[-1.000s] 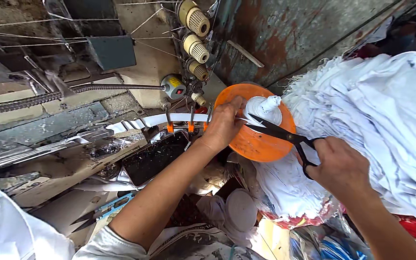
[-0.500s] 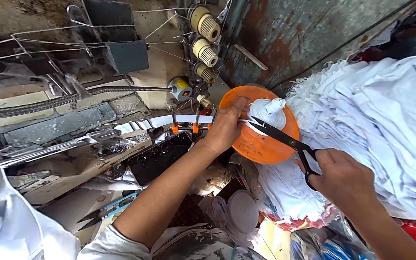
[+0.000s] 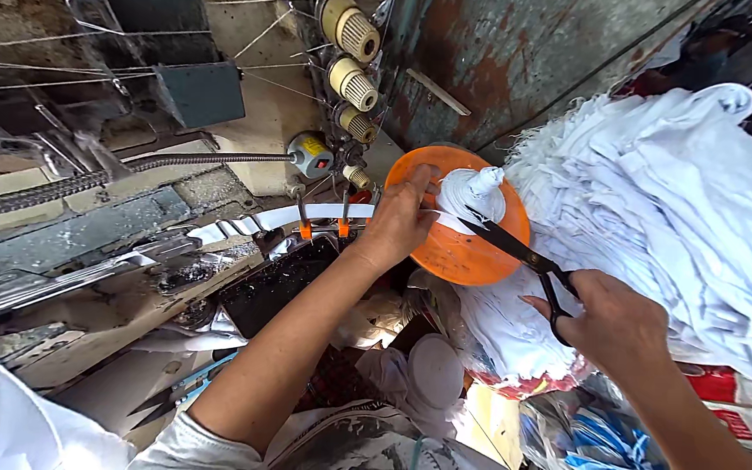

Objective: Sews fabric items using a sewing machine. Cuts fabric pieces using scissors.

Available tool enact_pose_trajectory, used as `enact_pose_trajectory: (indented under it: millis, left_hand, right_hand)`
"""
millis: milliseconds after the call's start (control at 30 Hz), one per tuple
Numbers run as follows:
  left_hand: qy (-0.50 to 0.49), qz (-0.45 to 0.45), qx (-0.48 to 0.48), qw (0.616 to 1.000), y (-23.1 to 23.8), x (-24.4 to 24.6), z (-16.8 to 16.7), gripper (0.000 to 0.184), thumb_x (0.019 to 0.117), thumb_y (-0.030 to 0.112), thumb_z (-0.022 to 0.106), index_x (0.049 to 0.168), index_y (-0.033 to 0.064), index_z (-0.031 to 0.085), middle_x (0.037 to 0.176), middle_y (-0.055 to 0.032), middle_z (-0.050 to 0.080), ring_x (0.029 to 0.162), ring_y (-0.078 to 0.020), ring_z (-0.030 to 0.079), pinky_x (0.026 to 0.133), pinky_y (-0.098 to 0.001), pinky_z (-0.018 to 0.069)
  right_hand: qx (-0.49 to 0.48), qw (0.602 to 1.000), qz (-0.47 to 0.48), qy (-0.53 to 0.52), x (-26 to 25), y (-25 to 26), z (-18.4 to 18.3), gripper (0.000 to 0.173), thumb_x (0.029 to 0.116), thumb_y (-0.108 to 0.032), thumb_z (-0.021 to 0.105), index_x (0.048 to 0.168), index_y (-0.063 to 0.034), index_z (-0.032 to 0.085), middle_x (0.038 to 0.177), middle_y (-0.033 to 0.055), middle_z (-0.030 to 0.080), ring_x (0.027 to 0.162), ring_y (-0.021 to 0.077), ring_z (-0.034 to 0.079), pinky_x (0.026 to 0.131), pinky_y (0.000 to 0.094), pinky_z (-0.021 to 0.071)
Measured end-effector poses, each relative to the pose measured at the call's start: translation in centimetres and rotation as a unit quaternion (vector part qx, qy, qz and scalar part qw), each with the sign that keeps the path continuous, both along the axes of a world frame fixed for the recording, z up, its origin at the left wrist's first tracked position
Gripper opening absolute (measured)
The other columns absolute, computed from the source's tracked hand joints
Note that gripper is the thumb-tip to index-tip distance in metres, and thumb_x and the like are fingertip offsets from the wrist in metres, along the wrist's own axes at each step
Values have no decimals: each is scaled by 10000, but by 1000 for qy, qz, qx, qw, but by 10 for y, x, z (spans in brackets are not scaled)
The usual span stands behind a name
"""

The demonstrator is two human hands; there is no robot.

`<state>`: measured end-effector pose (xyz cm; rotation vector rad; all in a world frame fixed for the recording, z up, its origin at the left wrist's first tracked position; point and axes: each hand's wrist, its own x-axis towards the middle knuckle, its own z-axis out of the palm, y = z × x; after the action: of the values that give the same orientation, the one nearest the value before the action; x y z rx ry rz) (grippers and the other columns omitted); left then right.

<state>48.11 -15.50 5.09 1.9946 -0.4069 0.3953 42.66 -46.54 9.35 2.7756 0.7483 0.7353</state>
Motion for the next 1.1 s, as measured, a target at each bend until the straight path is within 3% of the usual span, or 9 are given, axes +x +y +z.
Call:
enact_pose_trajectory:
  millis: [267,700,1100]
  left_hand:
    - [11,23,-32,999,-4,0,0,550,838,-83,753,1333,1,527,1164,-138,724,916,-214,749,844,-359,614]
    - [66,40,-78,994,-10,-1,5,687,805,-96,777,1396,10,442,1107,-128,702,835,-210,733,791,-368,616]
    - [60,38,-46,996,-10,-1,4,687,816,-82,762,1408,1,424,1150,-135,699,853,-223,725,796,-384,603]
  right_hand:
    - [-28,998,16,-49,6,15,1,565,911,-500,635,795,52,599,691,212,582,609,410,637,449,457,447]
    - [-81,996,-37,-23,-13,63,14,493,801,-366,780,877,98,631,725,239,608,622,433,657,459,463,475]
    - [-93,995,-16,-13,-13,61,16,340,885,-223,714,797,91,615,637,230,578,540,417,640,418,459,452]
